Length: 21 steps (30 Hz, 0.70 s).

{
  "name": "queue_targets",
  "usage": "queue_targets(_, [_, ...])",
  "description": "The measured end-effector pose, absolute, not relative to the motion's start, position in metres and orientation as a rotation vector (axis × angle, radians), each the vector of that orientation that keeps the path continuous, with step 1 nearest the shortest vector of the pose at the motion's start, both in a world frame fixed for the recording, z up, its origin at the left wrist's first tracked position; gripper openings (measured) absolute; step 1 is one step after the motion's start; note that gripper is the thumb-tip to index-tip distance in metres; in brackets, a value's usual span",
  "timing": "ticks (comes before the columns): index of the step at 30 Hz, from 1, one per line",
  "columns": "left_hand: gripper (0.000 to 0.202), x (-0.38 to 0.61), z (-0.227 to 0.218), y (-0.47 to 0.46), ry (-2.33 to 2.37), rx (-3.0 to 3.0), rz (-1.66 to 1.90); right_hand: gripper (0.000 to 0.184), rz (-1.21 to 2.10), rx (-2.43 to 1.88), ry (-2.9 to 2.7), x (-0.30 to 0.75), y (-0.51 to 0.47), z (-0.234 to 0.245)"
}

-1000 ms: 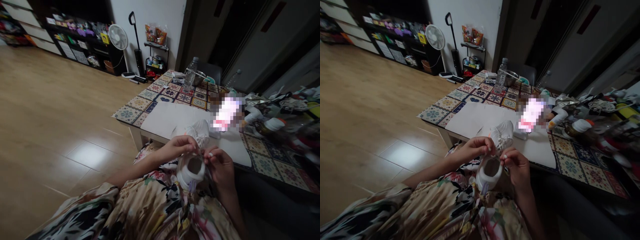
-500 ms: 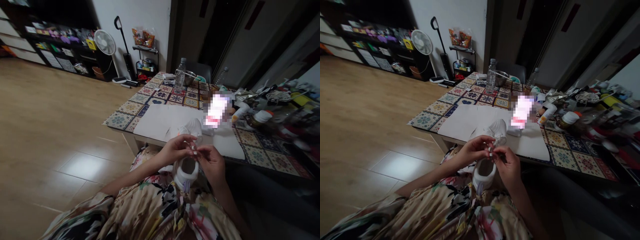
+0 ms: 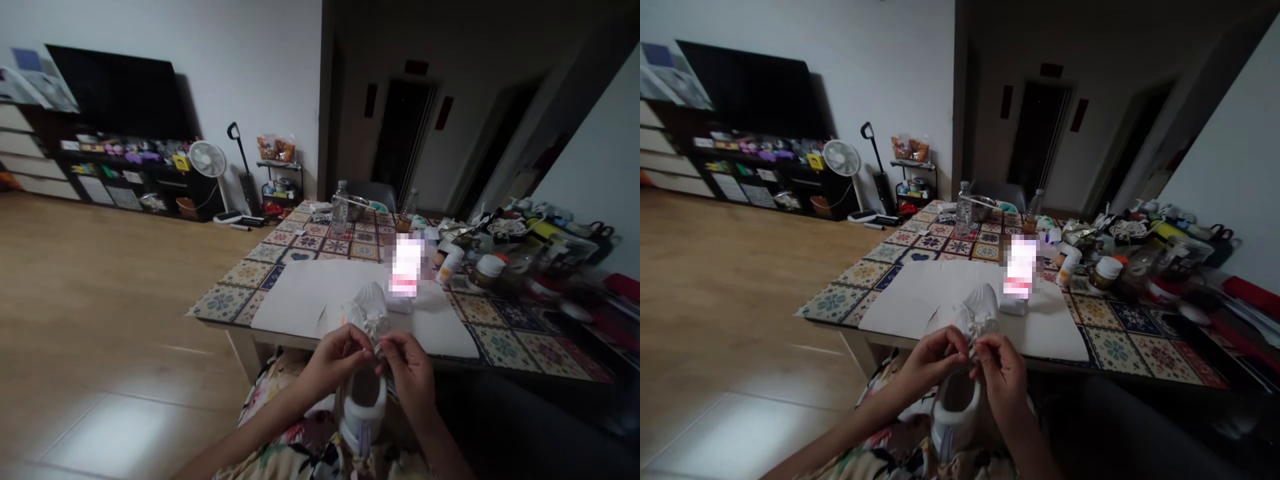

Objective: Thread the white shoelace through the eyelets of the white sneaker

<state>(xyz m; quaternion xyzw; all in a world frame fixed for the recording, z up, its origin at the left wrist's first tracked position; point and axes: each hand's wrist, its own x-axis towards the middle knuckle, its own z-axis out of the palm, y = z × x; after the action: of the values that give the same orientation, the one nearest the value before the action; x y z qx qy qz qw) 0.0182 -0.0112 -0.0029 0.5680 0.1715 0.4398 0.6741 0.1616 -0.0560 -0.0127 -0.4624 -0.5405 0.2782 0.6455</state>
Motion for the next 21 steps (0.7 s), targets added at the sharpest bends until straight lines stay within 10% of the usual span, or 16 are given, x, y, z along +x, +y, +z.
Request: queue_targets(21, [0.046,0.009,0.004,0.002,0.538,1.442,0.941,0.014,0.447,-1.092,-1.356,0.169,-0.055,-0.018])
